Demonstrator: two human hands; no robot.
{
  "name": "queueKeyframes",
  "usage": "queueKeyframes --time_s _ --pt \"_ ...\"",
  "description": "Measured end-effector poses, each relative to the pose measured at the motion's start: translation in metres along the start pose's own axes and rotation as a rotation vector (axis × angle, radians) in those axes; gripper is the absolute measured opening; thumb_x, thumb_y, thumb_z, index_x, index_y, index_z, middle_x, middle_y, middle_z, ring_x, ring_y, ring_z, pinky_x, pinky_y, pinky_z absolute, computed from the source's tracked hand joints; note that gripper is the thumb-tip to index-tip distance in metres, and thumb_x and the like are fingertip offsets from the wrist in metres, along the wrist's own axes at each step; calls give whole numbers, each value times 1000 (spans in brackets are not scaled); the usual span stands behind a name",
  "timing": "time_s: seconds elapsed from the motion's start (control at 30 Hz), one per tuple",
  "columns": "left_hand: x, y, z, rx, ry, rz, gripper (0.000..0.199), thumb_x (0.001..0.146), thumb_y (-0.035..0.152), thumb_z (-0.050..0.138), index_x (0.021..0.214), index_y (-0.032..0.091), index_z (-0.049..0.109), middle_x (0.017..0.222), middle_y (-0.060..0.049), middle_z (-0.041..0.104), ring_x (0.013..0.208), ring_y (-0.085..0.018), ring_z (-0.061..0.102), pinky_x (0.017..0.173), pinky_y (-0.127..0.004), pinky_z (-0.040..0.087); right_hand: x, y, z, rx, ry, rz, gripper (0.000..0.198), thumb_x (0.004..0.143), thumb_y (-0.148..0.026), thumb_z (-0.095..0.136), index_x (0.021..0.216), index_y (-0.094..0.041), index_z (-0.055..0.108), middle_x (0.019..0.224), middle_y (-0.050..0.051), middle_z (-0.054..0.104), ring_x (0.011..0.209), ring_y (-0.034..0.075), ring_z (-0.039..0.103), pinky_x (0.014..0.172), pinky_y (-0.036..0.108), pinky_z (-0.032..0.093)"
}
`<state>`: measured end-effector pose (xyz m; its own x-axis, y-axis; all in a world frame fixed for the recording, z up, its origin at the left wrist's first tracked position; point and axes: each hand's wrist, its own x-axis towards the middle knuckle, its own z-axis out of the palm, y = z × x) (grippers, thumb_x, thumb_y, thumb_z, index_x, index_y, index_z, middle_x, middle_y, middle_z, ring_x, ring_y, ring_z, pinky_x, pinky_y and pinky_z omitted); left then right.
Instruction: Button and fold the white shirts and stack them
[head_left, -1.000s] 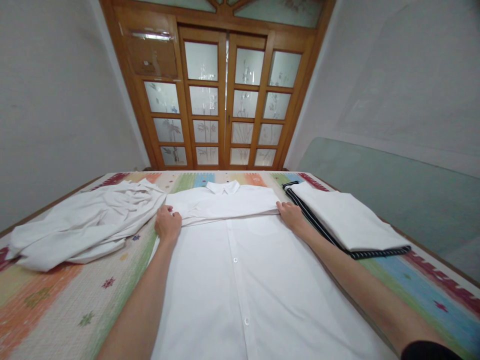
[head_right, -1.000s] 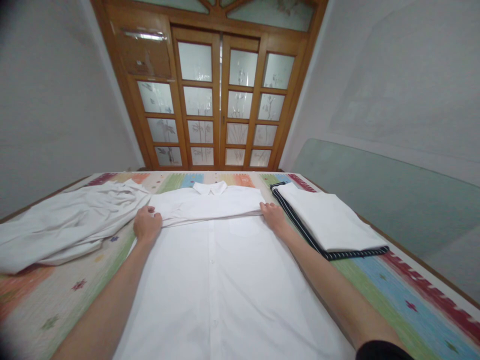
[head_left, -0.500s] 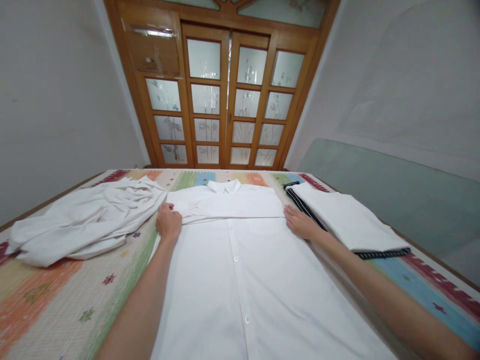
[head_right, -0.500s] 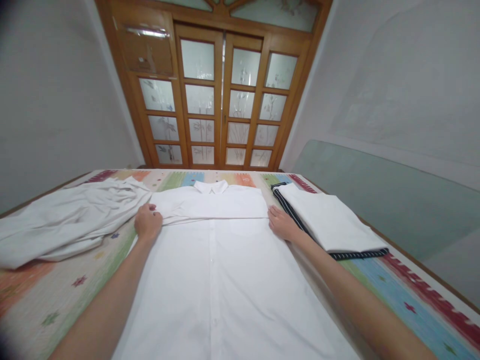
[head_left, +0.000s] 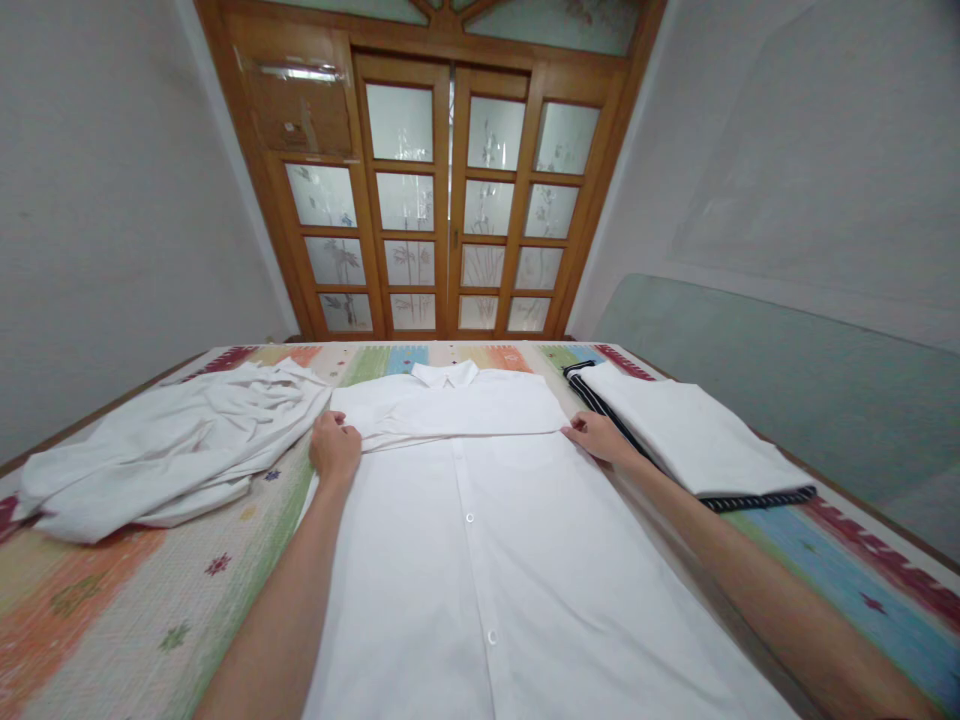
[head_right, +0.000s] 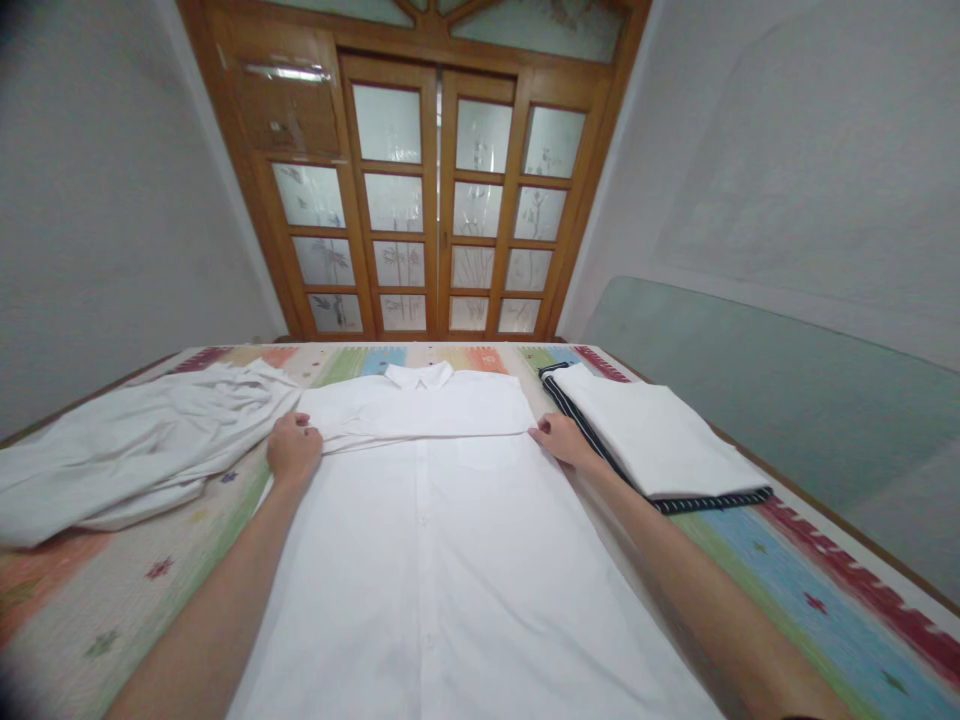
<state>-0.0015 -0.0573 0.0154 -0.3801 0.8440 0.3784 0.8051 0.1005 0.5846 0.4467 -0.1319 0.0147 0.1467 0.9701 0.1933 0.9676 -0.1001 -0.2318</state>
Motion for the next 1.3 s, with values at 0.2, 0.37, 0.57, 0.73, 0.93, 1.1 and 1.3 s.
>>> queueKeyframes --time_s 0.2,0.37,0.57,0.73,0.93,1.1,1.3 --pt "1 0 1 8 -10 -10 23 80 10 49 100 17 58 103 -11 63 97 -25 59 83 -35 46 -3 1 0 117 85 120 9 82 -20 56 85 -18 65 80 3 71 75 15 64 70 23 44" --pt "1 0 0 2 -8 -12 24 80 10 49 101 17 59 104 -11 63 97 -25 60 83 -36 46 -12 -13 1 -75 98 99 18 87 -30 52 84 -18 65 83 5 71 78 18 64 68 24 42" --pt "1 -3 4 8 14 17 25 79 10 48 101 16 59 104 -11 63 95 -25 59 82 -36 46 -23 -23 -8 -371 66 53 25 87 -28 46 87 -18 70 97 10 68 92 23 62 66 27 42" --pt "0 -1 5 88 132 160 28 79 9 43 100 13 61 104 -14 61 103 -29 54 88 -40 44 -3 -35 -18 -341 149 63 27 84 -19 46 91 -15 71 102 14 67 100 25 59 83 32 43" --pt "-2 3 16 53 -17 540 30 87 20 40 108 12 60 110 -13 64 108 -24 56 98 -35 43 53 -74 0 -89 190 -151 36 90 -23 40 113 -12 65 124 14 63 119 25 52 106 36 34" --pt "1 -4 26 205 -331 606 41 92 33 37 123 15 58 128 -11 62 121 -22 55 107 -34 39 81 -103 38 -31 -32 -221 55 95 -37 32 140 -10 45 152 13 36 141 24 31 115 38 22" --pt "5 -10 31 298 -393 570 55 91 36 36 140 11 44 145 -11 47 135 -23 42 114 -37 30 88 -78 56 -88 -198 -30 72 95 -57 21 150 -11 27 159 11 18 146 24 15 118 40 11"
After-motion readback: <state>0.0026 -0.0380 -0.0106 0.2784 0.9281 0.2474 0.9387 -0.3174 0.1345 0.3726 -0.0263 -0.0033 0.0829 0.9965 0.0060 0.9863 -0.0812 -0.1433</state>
